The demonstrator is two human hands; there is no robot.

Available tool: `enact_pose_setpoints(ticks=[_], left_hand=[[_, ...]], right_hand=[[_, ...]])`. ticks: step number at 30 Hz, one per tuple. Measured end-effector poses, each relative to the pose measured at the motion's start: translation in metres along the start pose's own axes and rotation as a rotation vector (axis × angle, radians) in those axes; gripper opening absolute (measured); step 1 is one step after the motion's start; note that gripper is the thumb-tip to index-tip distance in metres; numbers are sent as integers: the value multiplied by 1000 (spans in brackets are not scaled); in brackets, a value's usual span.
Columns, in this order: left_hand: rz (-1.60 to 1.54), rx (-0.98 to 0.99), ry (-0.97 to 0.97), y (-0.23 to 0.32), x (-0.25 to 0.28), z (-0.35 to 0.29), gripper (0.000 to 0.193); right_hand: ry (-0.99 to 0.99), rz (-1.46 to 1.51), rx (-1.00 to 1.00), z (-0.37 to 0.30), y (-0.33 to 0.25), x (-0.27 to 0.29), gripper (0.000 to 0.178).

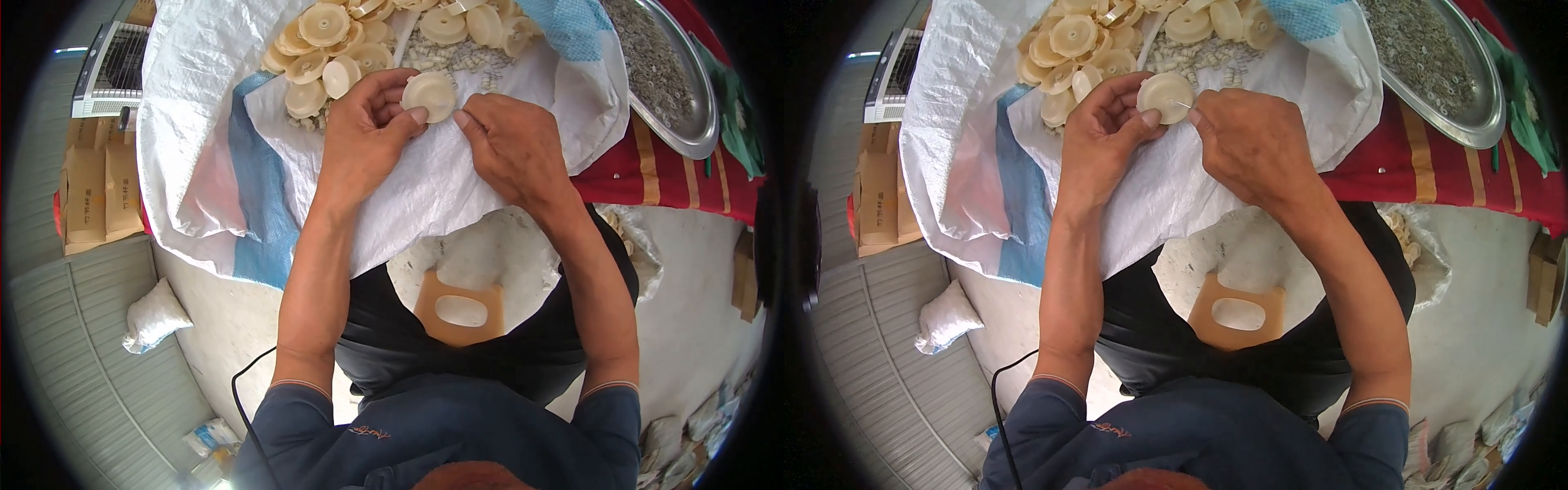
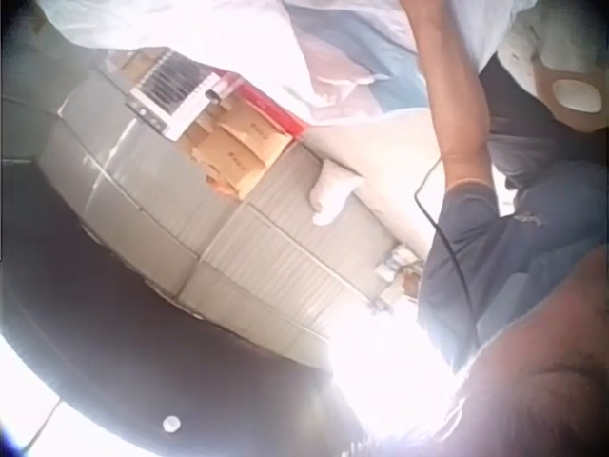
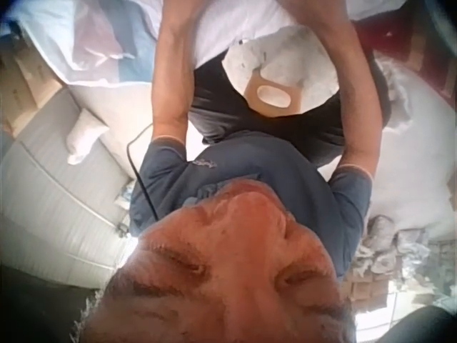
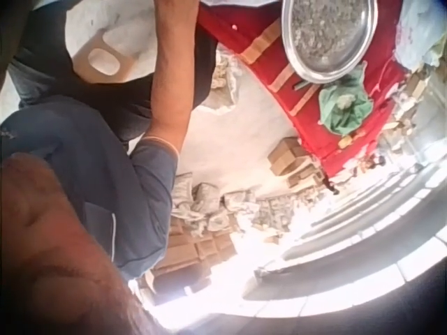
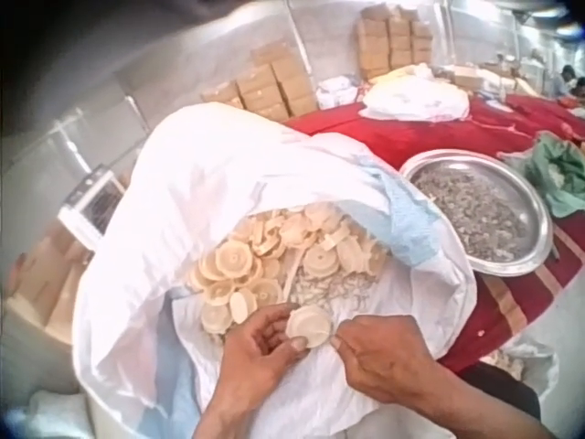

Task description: Cleaning and trimming small plastic circular components using a needle tool on a production table.

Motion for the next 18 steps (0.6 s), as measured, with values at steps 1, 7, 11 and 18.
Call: enact_pose_setpoints(ticks=[1, 7, 11, 18], left_hand=[[13, -5, 13, 0, 1, 0, 42], [-2, -51, 46, -4, 2, 2, 40], [-2, -50, 33, -1, -1, 2, 38], [25, -35, 35, -1, -2, 0, 36]], right_hand=[[-5, -16, -25, 0, 1, 0, 19], [-34, -43, -17, 1, -1, 1, 21], [-42, -35, -41, 1, 0, 1, 21], [-50, -35, -39, 1, -2, 1, 19]])
Point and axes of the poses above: each hand's wrist, its own z-axis towards the middle knuckle, its own x-axis out of the back of the hand, y = z × x, the point moved 7 cm from there along z, towards the middle knuckle, and after that the axes turned 9 degrees about z, right-handed, at the moved point
